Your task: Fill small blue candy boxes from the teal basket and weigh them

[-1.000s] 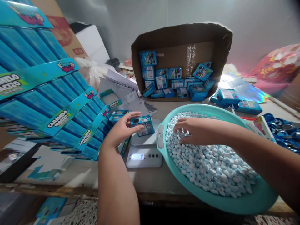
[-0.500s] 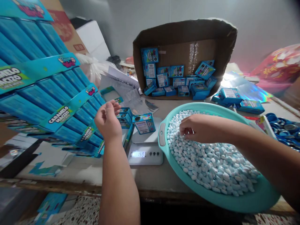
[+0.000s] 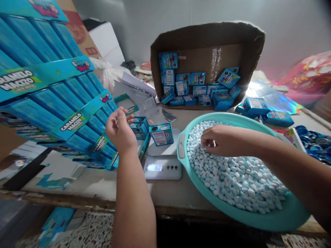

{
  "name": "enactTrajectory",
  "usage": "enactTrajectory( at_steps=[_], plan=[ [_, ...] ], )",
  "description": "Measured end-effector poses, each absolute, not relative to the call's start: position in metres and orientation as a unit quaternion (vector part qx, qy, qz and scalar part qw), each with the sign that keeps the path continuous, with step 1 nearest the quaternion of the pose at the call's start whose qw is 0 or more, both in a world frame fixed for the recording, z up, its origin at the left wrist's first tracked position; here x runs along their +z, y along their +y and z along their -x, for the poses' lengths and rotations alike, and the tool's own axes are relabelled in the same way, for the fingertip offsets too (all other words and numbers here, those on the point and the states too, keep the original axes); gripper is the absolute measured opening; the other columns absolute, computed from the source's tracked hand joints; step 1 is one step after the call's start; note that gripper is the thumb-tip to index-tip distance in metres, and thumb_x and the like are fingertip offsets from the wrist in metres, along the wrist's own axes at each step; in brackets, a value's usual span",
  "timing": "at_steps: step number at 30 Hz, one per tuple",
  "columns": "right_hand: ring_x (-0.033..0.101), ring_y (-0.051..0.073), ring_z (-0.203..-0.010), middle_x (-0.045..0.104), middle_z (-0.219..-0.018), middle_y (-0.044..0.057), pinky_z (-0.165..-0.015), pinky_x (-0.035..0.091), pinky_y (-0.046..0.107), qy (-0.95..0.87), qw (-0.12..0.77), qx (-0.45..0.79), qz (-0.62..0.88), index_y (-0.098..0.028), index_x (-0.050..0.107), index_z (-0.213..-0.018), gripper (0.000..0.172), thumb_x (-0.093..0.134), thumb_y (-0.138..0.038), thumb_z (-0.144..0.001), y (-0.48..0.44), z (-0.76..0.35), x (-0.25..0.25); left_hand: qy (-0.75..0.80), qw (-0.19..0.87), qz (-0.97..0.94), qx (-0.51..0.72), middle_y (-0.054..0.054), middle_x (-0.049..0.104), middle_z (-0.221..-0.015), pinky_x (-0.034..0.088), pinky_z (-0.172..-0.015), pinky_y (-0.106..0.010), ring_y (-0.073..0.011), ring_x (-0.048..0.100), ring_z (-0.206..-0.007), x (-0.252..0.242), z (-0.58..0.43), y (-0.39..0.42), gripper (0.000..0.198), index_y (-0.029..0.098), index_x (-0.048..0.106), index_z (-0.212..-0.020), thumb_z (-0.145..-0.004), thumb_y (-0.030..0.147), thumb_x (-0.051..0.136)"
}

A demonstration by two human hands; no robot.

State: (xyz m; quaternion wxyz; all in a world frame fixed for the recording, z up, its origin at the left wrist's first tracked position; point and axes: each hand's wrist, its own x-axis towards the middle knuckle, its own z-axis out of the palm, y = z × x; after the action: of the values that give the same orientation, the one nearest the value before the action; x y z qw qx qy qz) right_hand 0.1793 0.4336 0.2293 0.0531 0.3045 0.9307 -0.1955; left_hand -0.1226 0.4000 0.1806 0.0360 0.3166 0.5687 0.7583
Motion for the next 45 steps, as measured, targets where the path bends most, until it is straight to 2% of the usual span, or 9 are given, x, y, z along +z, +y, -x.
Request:
enactTrajectory(
  at_steps=[4,16,20,24,27,30,34,37,45],
  plan=[
    [0.057,0.015,-0.073,0.07,-0.085,0.001,-0.065,0.038,0.027,0.924,0.064,-0.208,-0.315,-0.022,0.07,-0.088,0.014,0.062,-0.02,-0.077,0.433,-0.18,0.231,0.562,0.041,-0.319,0.762,-0.006,0.069,-0.1,0.057,-0.075,-0.03,-0.0161,0.07,-0.081,0.182,0.123,0.399,0.035,0.019,0.065,-0.103,-0.086,0.048,0.057],
    [0.048,0.013,-0.062,0.063,-0.072,0.0,-0.057,0.031,0.028,0.924,0.074,-0.178,-0.332,-0.021,0.059,-0.073,0.005,0.058,-0.016,-0.073,0.428,-0.178,0.236,0.575,0.063,-0.36,0.732,-0.005,0.069,-0.09,0.055,-0.074,-0.03,-0.0165,0.069,-0.08,0.183,0.124,0.396,0.033,0.019,0.068,-0.096,-0.087,0.048,0.057],
    [0.048,0.013,-0.063,0.064,-0.073,0.0,-0.057,0.03,0.027,0.925,0.066,-0.171,-0.333,-0.021,0.058,-0.073,0.005,0.059,-0.016,-0.072,0.429,-0.179,0.235,0.626,0.159,-0.452,0.615,-0.01,0.071,-0.107,0.054,-0.091,-0.039,-0.0228,0.069,-0.099,0.179,0.13,0.392,0.041,0.018,0.068,-0.108,-0.082,0.049,0.064],
    [0.051,0.014,-0.066,0.066,-0.076,0.0,-0.06,0.032,0.028,0.928,0.054,-0.166,-0.328,-0.022,0.061,-0.075,0.004,0.059,-0.018,-0.074,0.432,-0.18,0.232,0.648,0.314,-0.542,0.433,-0.014,0.064,-0.132,0.048,-0.105,-0.047,-0.0303,0.061,-0.122,0.171,0.136,0.387,0.08,0.021,0.055,-0.133,-0.06,0.035,0.084],
    [0.053,0.015,-0.069,0.067,-0.078,0.0,-0.062,0.034,0.028,0.93,0.047,-0.17,-0.322,-0.021,0.061,-0.076,0.007,0.058,-0.017,-0.073,0.432,-0.181,0.231,0.645,0.357,-0.595,0.32,-0.01,0.073,-0.112,0.053,-0.098,-0.049,-0.0324,0.068,-0.107,0.168,0.133,0.389,0.055,0.02,0.066,-0.115,-0.062,0.029,0.08],
    [0.054,0.016,-0.071,0.068,-0.083,0.001,-0.064,0.035,0.028,0.93,0.047,-0.181,-0.315,-0.021,0.062,-0.08,0.011,0.057,-0.016,-0.073,0.43,-0.181,0.233,0.657,0.259,-0.63,0.322,-0.008,0.074,-0.098,0.055,-0.09,-0.047,-0.0318,0.069,-0.096,0.171,0.119,0.395,0.037,0.019,0.071,-0.104,-0.068,0.028,0.073],
    [0.055,0.017,-0.074,0.069,-0.086,0.003,-0.066,0.037,0.028,0.934,0.052,-0.179,-0.306,-0.02,0.063,-0.082,0.013,0.055,-0.015,-0.074,0.427,-0.179,0.234,0.577,-0.106,-0.705,0.398,-0.011,0.065,-0.114,0.047,-0.1,-0.048,-0.0293,0.06,-0.109,0.177,0.086,0.398,0.045,0.027,0.065,-0.127,-0.082,0.023,0.063],
    [0.057,0.018,-0.074,0.069,-0.086,0.004,-0.066,0.038,0.028,0.94,0.052,-0.17,-0.29,-0.02,0.063,-0.082,0.011,0.055,-0.016,-0.075,0.427,-0.178,0.233,0.455,-0.276,-0.752,0.388,-0.007,0.062,-0.112,0.042,-0.106,-0.047,-0.0257,0.055,-0.109,0.176,0.067,0.396,0.053,0.042,0.061,-0.131,-0.085,0.017,0.063],
    [0.061,0.02,-0.079,0.071,-0.091,0.005,-0.07,0.041,0.029,0.941,0.059,-0.17,-0.287,-0.019,0.065,-0.087,0.016,0.055,-0.014,-0.075,0.426,-0.178,0.236,0.424,-0.329,-0.757,0.372,-0.005,0.062,-0.107,0.045,-0.106,-0.045,-0.022,0.054,-0.106,0.162,0.061,0.403,0.047,0.044,0.065,-0.125,-0.086,0.017,0.065]
  ],
)
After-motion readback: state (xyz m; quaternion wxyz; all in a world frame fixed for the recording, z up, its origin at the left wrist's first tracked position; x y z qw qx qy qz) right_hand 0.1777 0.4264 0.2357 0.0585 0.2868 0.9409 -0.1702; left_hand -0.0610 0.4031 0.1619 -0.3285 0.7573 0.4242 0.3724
